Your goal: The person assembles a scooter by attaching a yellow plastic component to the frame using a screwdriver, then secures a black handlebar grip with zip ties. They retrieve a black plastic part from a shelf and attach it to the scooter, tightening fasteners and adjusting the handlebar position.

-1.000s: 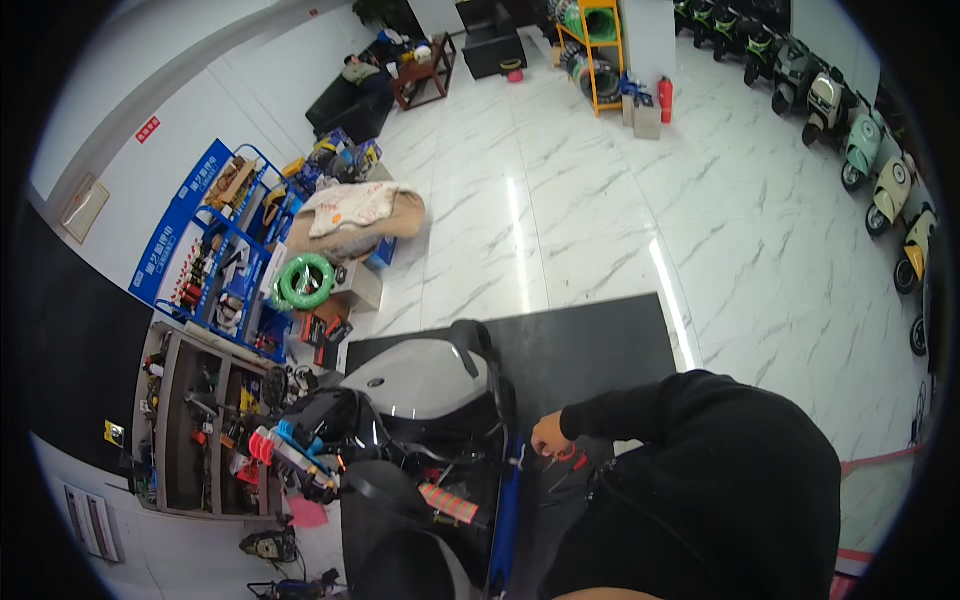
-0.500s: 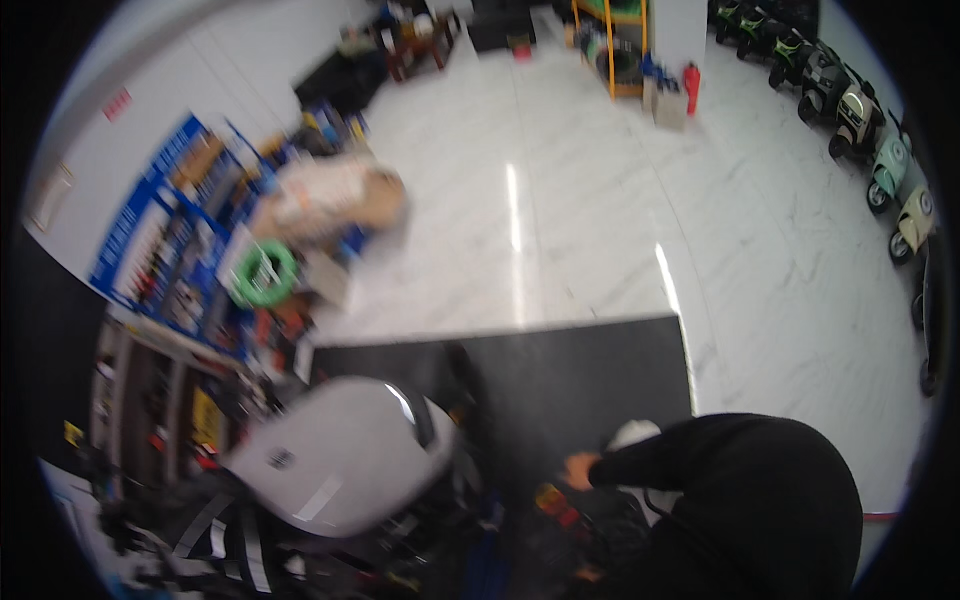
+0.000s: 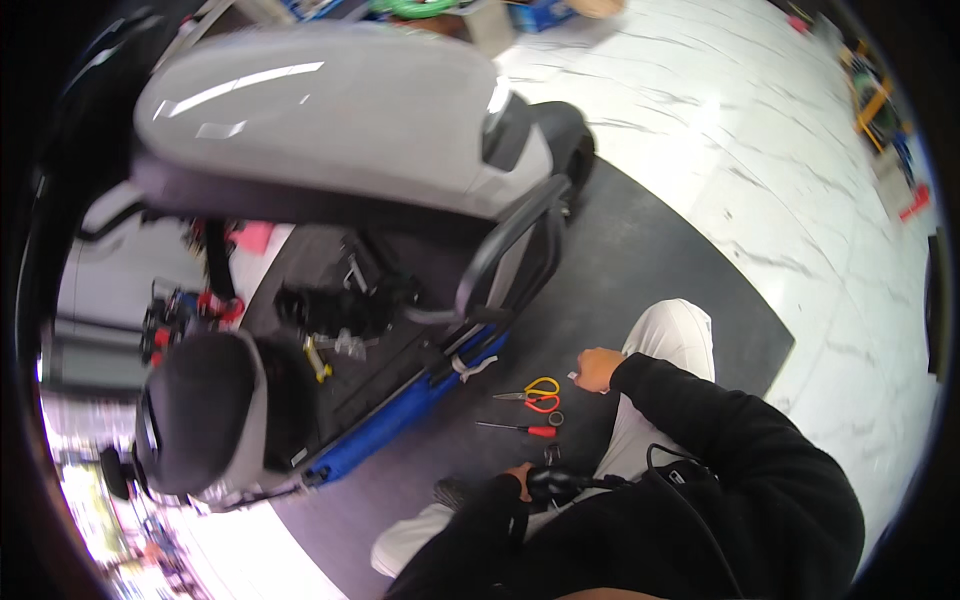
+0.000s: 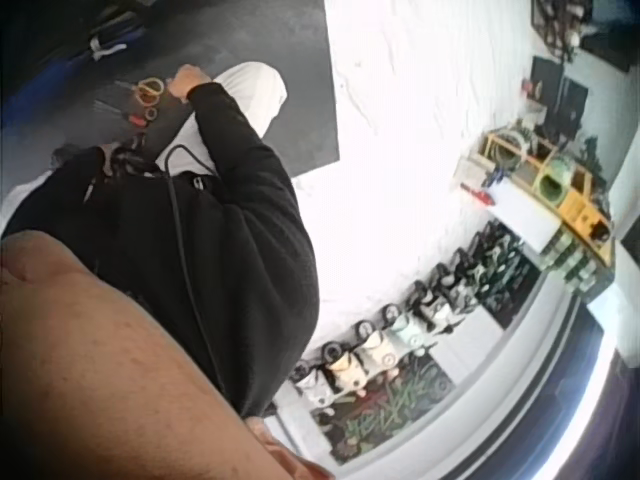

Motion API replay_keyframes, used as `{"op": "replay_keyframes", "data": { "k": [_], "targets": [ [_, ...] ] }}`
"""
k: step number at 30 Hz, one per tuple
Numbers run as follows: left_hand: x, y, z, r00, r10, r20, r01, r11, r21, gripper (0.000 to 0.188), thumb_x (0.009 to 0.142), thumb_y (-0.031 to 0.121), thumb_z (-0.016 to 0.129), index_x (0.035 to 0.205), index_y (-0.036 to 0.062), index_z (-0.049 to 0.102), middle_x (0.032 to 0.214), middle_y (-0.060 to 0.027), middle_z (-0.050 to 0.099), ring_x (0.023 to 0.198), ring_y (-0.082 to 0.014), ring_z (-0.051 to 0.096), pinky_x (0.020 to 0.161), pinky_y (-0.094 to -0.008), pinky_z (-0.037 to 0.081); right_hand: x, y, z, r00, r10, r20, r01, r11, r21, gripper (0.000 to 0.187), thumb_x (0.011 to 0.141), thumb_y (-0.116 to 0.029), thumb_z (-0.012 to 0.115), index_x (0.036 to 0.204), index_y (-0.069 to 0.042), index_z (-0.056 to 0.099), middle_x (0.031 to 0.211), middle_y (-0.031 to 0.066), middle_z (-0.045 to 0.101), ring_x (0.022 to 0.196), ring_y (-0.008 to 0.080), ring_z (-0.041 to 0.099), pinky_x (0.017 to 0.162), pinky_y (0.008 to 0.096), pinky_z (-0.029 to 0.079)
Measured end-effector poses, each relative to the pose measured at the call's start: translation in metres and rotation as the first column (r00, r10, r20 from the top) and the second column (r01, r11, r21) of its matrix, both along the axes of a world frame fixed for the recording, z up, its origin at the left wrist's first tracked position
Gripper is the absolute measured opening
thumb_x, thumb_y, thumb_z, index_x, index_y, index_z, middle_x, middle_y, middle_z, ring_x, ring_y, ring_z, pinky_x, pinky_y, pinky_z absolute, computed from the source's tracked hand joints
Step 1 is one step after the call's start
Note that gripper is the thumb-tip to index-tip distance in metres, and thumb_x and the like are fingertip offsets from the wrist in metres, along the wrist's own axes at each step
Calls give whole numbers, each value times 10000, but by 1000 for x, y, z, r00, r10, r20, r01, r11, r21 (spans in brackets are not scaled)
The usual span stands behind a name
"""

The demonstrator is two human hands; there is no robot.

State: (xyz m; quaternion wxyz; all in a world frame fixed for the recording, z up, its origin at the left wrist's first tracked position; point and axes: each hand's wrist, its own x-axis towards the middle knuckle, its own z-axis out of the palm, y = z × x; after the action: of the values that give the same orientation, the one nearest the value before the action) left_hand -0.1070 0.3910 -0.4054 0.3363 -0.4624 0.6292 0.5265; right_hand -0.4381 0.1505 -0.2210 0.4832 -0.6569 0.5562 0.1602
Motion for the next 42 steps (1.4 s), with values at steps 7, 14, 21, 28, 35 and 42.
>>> {"op": "replay_keyframes", "data": {
  "k": [7, 14, 21, 28, 35, 42],
  "targets": [
    [-58, -60, -39, 967, -220, -129, 221, 975, -6, 953, 515, 220, 972, 1417, 155, 672, 1307, -183, 739, 1252, -369, 686, 1033, -474, 547, 8, -51, -58, 947, 284, 148, -261, 953, -154, 369, 934, -327, 659, 864, 6, 801, 847, 196, 783, 863, 342, 784, 813, 465, 604],
    [-70, -60, -69, 985, -113, -134, 88, 980, -178, 1031, 459, 316, 1057, 1408, 151, 689, 1264, -157, 761, 1205, -333, 710, 1018, -460, 551, -2, -60, -75, 926, 258, 276, -206, 957, -204, 407, 1013, -407, 673, 918, -22, 762, 670, 91, 726, 605, 221, 726, 654, 380, 576],
    [-71, -77, -101, 971, -105, -215, 69, 983, -168, 1088, 558, 413, 1025, 1524, 140, 607, 1382, -167, 719, 1227, -298, 698, 1047, -437, 557, -18, -66, -101, 864, 457, 213, -401, 879, -259, 574, 1002, -567, 572, 851, -60, 795, 761, 143, 757, 822, 341, 759, 786, 495, 586],
    [-85, -87, -78, 978, -10, -208, 16, 999, 27, 1047, 597, 357, 1008, 1535, 140, 596, 1400, -177, 712, 1280, -292, 679, 1107, -406, 515, -36, -44, -91, 891, 273, 362, -163, 938, -307, 253, 831, -188, 712, 1038, -58, 776, 964, 149, 792, 940, 315, 769, 828, 450, 595],
    [-121, -121, -153, 968, -60, -244, 46, 997, -66, 778, 632, 163, 935, 1361, 95, 671, 1140, -159, 752, 1060, -263, 720, 895, -452, 587, -36, -46, -28, 787, 294, 542, 61, 838, -542, 318, 905, -225, 657, 1177, -80, 738, 1098, 158, 752, 1022, 368, 725, 895, 475, 584],
    [-128, -126, -22, 997, 2, -79, -40, 878, -478, 564, 785, 411, 856, 1241, 93, 754, 1140, -208, 771, 1052, -364, 750, 904, -488, 598, 0, -31, 110, 528, 441, 726, 595, 418, -687, 219, 946, -14, 697, 1164, -10, 714, 1016, 161, 700, 910, 365, 702, 808, 405, 571]
  ]
}}
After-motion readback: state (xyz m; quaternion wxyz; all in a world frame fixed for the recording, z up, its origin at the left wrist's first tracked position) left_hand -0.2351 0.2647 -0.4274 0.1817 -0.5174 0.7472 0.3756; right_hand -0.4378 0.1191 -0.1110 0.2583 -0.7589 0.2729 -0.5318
